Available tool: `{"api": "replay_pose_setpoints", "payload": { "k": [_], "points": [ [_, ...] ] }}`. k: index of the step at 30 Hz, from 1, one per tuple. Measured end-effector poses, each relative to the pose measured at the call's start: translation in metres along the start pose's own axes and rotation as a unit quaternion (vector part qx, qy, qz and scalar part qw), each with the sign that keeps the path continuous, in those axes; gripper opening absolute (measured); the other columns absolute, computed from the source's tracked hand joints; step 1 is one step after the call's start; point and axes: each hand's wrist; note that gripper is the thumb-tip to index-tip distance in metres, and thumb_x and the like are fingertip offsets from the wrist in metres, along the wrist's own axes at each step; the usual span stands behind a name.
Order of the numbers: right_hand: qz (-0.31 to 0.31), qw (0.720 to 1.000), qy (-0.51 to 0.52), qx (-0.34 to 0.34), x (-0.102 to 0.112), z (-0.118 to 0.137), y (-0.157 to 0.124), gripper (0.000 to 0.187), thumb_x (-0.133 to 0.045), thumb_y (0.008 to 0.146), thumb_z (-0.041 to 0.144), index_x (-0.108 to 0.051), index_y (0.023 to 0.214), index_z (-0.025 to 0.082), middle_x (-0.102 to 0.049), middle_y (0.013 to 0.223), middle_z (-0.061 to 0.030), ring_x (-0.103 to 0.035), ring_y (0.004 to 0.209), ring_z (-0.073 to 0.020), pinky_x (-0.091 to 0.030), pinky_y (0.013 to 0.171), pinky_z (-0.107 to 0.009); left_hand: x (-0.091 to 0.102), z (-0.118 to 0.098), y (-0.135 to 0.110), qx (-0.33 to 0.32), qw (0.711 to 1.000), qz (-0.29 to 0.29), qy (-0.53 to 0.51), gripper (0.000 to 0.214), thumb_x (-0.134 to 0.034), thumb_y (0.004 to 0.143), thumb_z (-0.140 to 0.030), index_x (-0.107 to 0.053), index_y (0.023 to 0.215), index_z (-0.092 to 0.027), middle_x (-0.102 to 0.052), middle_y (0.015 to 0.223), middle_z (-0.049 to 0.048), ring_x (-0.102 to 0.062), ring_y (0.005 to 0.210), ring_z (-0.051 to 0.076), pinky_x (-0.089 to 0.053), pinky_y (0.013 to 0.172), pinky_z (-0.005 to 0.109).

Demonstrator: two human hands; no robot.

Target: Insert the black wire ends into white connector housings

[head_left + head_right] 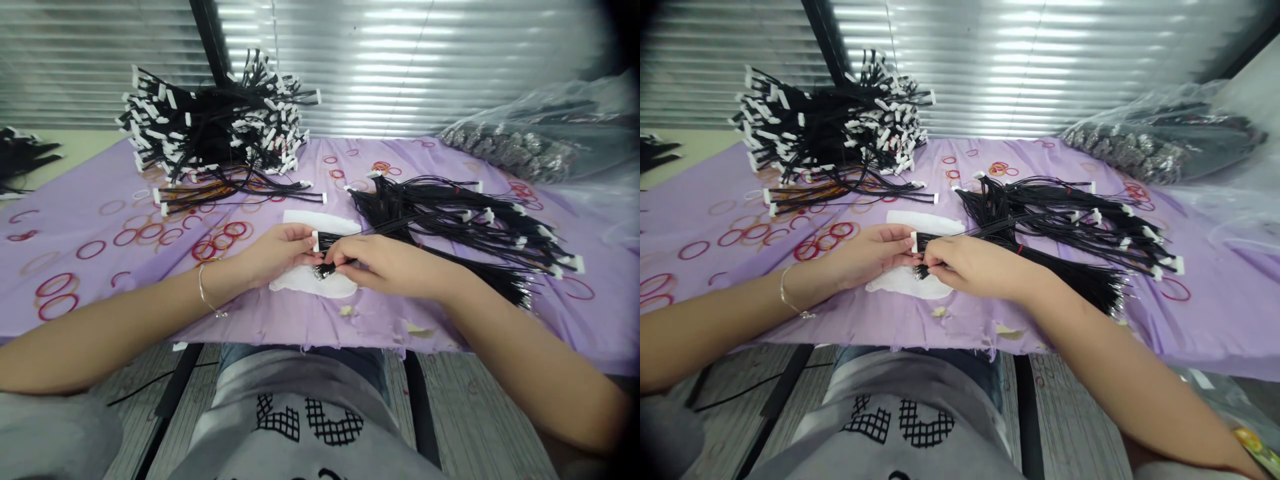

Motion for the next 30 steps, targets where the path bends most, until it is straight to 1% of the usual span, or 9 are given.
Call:
{"api": "replay_pose_setpoints", "payload": {
  "k": [2, 3, 6, 9, 13, 18, 21, 24, 30],
  "points": [
    [0.001, 1.000, 0.003, 0.024, 0.000, 0.000, 0.001, 0.016, -0.043, 0.089, 0.020, -0.056, 0.094, 0.013, -0.058, 0.092, -0.0057, -0.050, 0.080, -0.0106, -0.037, 0.072, -0.022, 0.000, 0.000, 0.000, -0.001, 1.000, 0.002, -0.001, 0.007, -0.048, 0.084, -0.005, -0.054, 0.083, -0.006, -0.057, 0.067, 0.0009, -0.063, 0.066, 0.009, -0.051, 0.071, 0.020],
    [-0.011, 1.000, 0.003, 0.021, -0.001, 0.000, 0.002, 0.015, -0.043, 0.089, 0.020, -0.056, 0.091, 0.012, -0.058, 0.090, -0.0056, -0.049, 0.079, -0.0106, -0.037, 0.072, -0.022, -0.001, -0.001, 0.000, 0.000, 1.000, -0.001, 0.000, 0.007, -0.047, 0.084, -0.004, -0.054, 0.083, -0.006, -0.056, 0.067, 0.0007, -0.063, 0.065, 0.009, -0.051, 0.070, 0.020],
    [-0.073, 0.997, 0.032, -0.016, -0.004, 0.000, 0.004, 0.015, -0.046, 0.087, 0.020, -0.057, 0.081, 0.012, -0.056, 0.076, -0.0023, -0.047, 0.068, -0.0082, -0.036, 0.065, -0.020, -0.001, -0.001, 0.000, 0.000, 1.000, -0.003, 0.003, 0.007, -0.047, 0.084, -0.004, -0.054, 0.081, -0.006, -0.057, 0.068, 0.0005, -0.061, 0.063, 0.007, -0.051, 0.069, 0.019],
    [-0.113, 0.985, 0.106, -0.070, -0.008, 0.000, 0.005, 0.014, -0.049, 0.084, 0.019, -0.058, 0.075, 0.011, -0.053, 0.066, 0.0012, -0.043, 0.059, -0.0055, -0.033, 0.057, -0.018, 0.000, -0.001, -0.001, -0.012, 1.000, 0.016, 0.006, 0.008, -0.048, 0.083, -0.005, -0.054, 0.079, -0.006, -0.057, 0.069, 0.0007, -0.061, 0.064, 0.007, -0.052, 0.070, 0.020],
    [-0.127, 0.967, 0.158, -0.152, -0.011, 0.001, 0.006, 0.018, -0.052, 0.081, 0.023, -0.058, 0.070, 0.012, -0.047, 0.058, 0.0033, -0.037, 0.052, -0.0042, -0.028, 0.049, -0.018, 0.004, 0.005, 0.000, -0.023, 0.999, 0.043, 0.015, 0.006, -0.053, 0.082, -0.010, -0.058, 0.085, -0.007, -0.061, 0.074, 0.0018, -0.062, 0.067, 0.007, -0.051, 0.070, 0.018],
    [-0.136, 0.960, 0.142, -0.200, -0.010, 0.001, 0.007, 0.019, -0.052, 0.080, 0.026, -0.059, 0.069, 0.012, -0.048, 0.056, 0.0028, -0.037, 0.050, -0.0045, -0.027, 0.047, -0.019, 0.010, 0.011, 0.003, -0.044, 0.996, 0.076, 0.030, 0.012, -0.061, 0.079, -0.018, -0.061, 0.089, -0.010, -0.063, 0.080, 0.0017, -0.062, 0.069, 0.006, -0.050, 0.072, 0.018],
    [-0.146, 0.957, 0.130, -0.214, -0.011, 0.001, 0.008, 0.018, -0.053, 0.079, 0.025, -0.060, 0.069, 0.012, -0.050, 0.055, 0.0024, -0.037, 0.047, -0.0043, -0.027, 0.047, -0.019, 0.010, 0.010, 0.002, -0.045, 0.995, 0.081, 0.039, 0.013, -0.062, 0.079, -0.019, -0.062, 0.088, -0.009, -0.063, 0.079, 0.0016, -0.062, 0.069, 0.007, -0.050, 0.071, 0.018],
    [-0.152, 0.955, 0.128, -0.219, -0.012, 0.001, 0.009, 0.017, -0.054, 0.077, 0.025, -0.061, 0.068, 0.012, -0.052, 0.054, 0.0018, -0.038, 0.046, -0.0043, -0.027, 0.046, -0.019, 0.007, 0.006, 0.000, -0.036, 0.996, 0.072, 0.042, 0.012, -0.062, 0.078, -0.018, -0.062, 0.085, -0.008, -0.064, 0.076, 0.0021, -0.062, 0.069, 0.007, -0.050, 0.071, 0.018],
    [-0.158, 0.952, 0.142, -0.220, -0.015, 0.000, 0.010, 0.012, -0.055, 0.073, 0.020, -0.062, 0.068, 0.012, -0.058, 0.059, 0.0000, -0.045, 0.049, -0.0060, -0.031, 0.047, -0.019, 0.005, 0.005, -0.002, -0.029, 0.996, 0.055, 0.057, 0.014, -0.063, 0.077, -0.019, -0.065, 0.087, -0.009, -0.067, 0.080, 0.0055, -0.062, 0.070, 0.009, -0.051, 0.075, 0.021]
  ]
}}
Point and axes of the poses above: each hand's wrist, its own y-axis towards the middle knuckle, its own x-axis out of the back of the hand, z = x × y
